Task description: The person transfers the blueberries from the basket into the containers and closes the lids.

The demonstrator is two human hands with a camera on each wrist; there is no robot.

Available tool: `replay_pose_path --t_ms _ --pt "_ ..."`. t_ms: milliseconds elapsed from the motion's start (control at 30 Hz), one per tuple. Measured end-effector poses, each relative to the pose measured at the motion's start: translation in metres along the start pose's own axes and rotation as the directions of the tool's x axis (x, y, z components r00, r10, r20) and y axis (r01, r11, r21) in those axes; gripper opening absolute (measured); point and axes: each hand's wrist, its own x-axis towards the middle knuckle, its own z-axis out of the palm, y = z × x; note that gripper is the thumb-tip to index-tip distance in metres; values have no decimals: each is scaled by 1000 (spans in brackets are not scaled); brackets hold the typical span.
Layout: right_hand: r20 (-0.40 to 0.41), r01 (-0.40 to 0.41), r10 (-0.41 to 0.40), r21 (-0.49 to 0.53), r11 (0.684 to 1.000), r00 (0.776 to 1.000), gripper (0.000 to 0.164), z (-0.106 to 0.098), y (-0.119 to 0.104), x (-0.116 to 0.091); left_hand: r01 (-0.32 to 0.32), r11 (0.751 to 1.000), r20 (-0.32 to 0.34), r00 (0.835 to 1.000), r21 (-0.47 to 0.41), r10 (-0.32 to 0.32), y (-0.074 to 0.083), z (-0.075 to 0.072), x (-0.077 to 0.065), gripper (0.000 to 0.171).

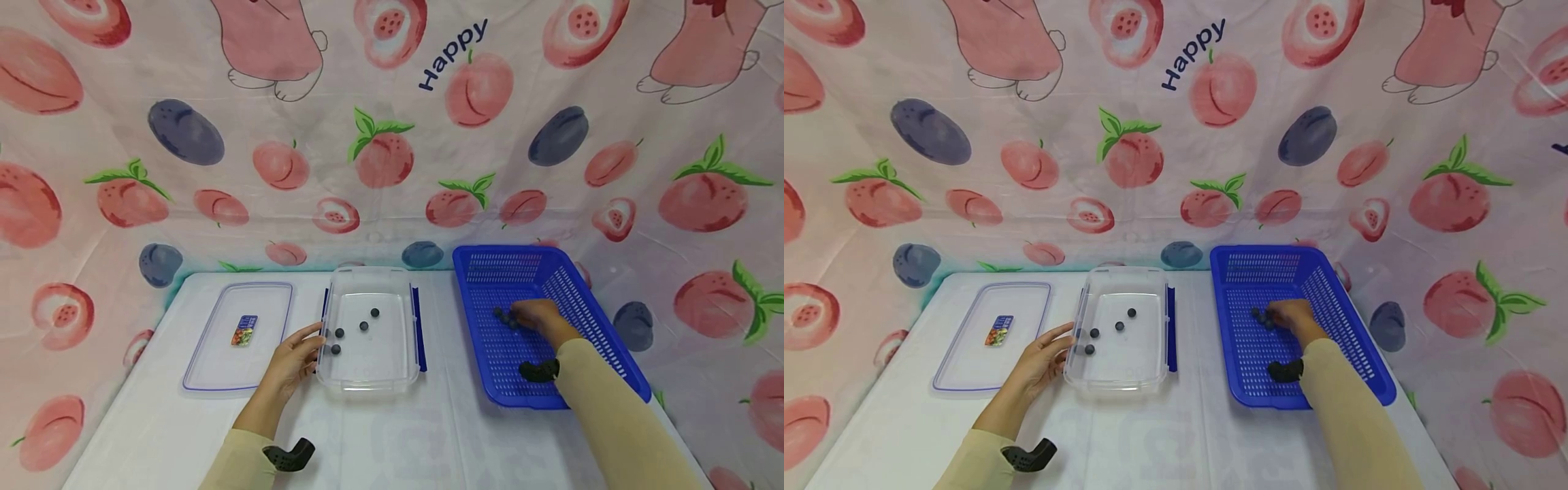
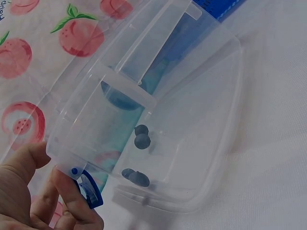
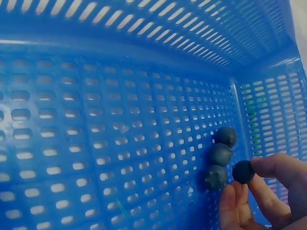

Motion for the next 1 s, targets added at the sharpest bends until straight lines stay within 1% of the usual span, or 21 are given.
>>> replay_pose_path --t_ms 33,100,133,167,200,267,333,433,467,533,633,700,767,800,867,1000 --pt "7 6 -6 15 1000 1000 26 -2 0 0 1 1000 -2 1000 -2 -1 0 0 0 52" --pt "-16 12 -12 18 1000 1000 22 -2 -3 -3 5 1000 -6 1000 1 -5 0 0 0 51" --pt "-22 16 -16 12 1000 1000 19 -2 -6 -6 6 1000 -7 1000 2 -6 0 0 0 51" --pt "-51 2 -3 -11 1000 999 18 2 -12 -14 10 1000 -11 1000 1 -10 0 0 1 51" --pt "-55 2 -3 -10 1000 998 16 3 -15 -18 12 1000 -11 1000 4 -12 0 1 0 51" --pt "-51 -2 3 10 1000 999 8 3 -20 -24 13 1000 -11 1000 6 -13 0 1 1 51" --pt "-25 -7 8 40 999 1000 5 4 -25 -28 14 1000 -8 1000 8 -14 0 1 1 51" --pt "30 -14 12 65 998 999 23 4 -31 -33 16 1000 -5 1000 8 -15 0 1 2 50" --pt "49 -11 7 71 997 999 32 4 -33 -35 16 1000 -4 1000 8 -16 0 0 1 50" --pt "86 -7 -2 108 994 996 27 5 -36 -39 16 1000 -2 1000 8 -16 1 0 1 50" --pt "127 3 -23 150 989 992 25 8 -40 -46 15 1000 -3 1000 6 -15 2 0 0 51" --pt "152 12 -34 144 990 988 26 9 -42 -50 17 1000 -4 1000 2 -17 2 -1 0 51" --pt "174 30 -50 116 993 983 45 11 -43 -53 16 1000 -4 1000 3 -16 2 -1 0 52" --pt "186 40 -58 100 994 981 53 12 -44 -55 15 1000 -2 1000 2 -15 1 -1 0 52" --pt "207 58 -76 91 994 975 57 13 -45 -58 4 1000 3 1000 -3 -4 1 -1 -1 52" --pt "234 108 -123 77 991 964 56 17 -47 -65 -34 999 19 999 -21 34 1 -1 -3 49"
